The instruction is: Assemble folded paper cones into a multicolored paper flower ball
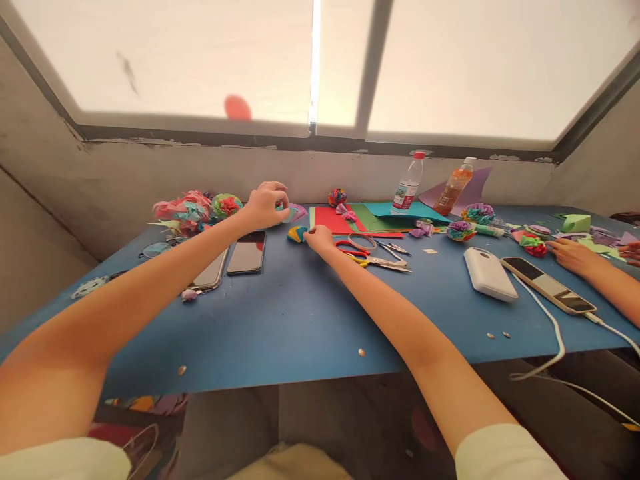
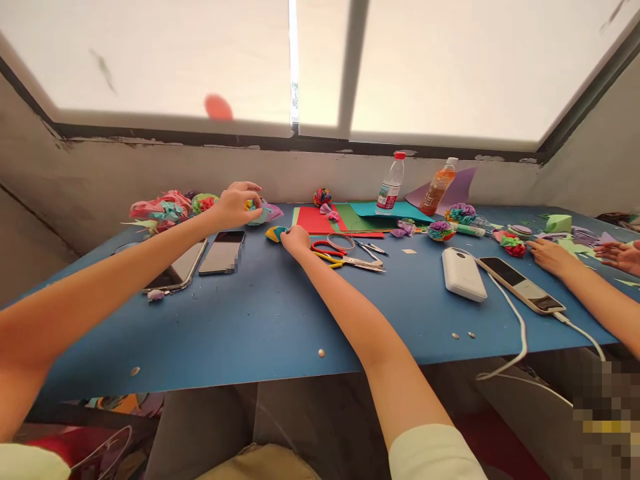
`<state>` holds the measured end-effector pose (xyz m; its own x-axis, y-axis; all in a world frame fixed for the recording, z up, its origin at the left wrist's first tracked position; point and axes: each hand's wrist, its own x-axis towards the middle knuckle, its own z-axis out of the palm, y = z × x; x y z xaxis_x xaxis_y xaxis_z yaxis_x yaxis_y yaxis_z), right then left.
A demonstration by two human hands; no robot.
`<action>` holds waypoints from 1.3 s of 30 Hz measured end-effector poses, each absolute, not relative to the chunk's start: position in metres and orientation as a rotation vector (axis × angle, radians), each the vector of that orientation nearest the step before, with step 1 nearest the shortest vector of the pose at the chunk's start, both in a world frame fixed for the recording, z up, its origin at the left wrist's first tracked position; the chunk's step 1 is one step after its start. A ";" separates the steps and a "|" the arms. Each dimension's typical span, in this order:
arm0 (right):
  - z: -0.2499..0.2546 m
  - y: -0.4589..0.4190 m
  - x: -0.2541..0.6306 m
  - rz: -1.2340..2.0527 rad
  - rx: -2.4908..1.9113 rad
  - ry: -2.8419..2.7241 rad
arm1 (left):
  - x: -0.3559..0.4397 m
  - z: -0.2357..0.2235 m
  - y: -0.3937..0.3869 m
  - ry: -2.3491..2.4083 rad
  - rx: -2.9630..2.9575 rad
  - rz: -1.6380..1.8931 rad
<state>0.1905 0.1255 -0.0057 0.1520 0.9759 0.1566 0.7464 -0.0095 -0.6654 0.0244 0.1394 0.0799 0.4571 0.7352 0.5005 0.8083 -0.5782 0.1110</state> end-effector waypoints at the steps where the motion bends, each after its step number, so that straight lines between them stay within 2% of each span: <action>1: -0.006 0.123 0.189 0.454 -1.759 -1.647 | 0.018 0.078 0.126 -1.329 -2.595 -0.879; 4: -0.003 0.109 0.190 0.397 -1.563 -1.676 | -0.001 0.066 0.081 -1.295 -2.721 -1.083; 8: 0.003 0.081 0.211 0.345 -1.310 -1.728 | -0.007 0.041 0.024 -1.242 -2.878 -1.029; 11: 0.003 0.065 0.232 0.309 -1.219 -1.723 | 0.003 0.025 -0.001 -1.021 -2.974 -0.915; 15: -0.001 0.057 0.247 0.285 -1.175 -1.703 | 0.019 0.017 -0.009 -1.055 -3.088 -0.678; 21: -0.001 0.049 0.244 0.285 -1.106 -1.757 | 0.014 0.018 -0.012 -1.347 -3.093 -0.605; 29: 0.004 0.038 0.242 0.587 -1.107 -1.741 | -0.003 0.017 -0.002 -1.522 -3.203 -0.592; 31: 0.006 0.033 0.239 0.663 -1.120 -1.726 | -0.003 0.015 0.003 -1.745 -3.187 -0.718; 35: 0.012 0.015 0.230 0.803 -1.069 -1.807 | -0.002 0.009 0.013 -2.221 -3.055 -1.318; 39: 0.015 -0.008 0.213 0.750 -1.014 -2.068 | 0.001 0.004 0.014 -2.276 -2.907 -1.613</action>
<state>0.2128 -0.0078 0.0154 -0.4455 0.8302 0.3351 0.4224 0.5249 -0.7390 0.0008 0.0143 0.0037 0.2177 0.9755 0.0333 0.3549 -0.1108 0.9283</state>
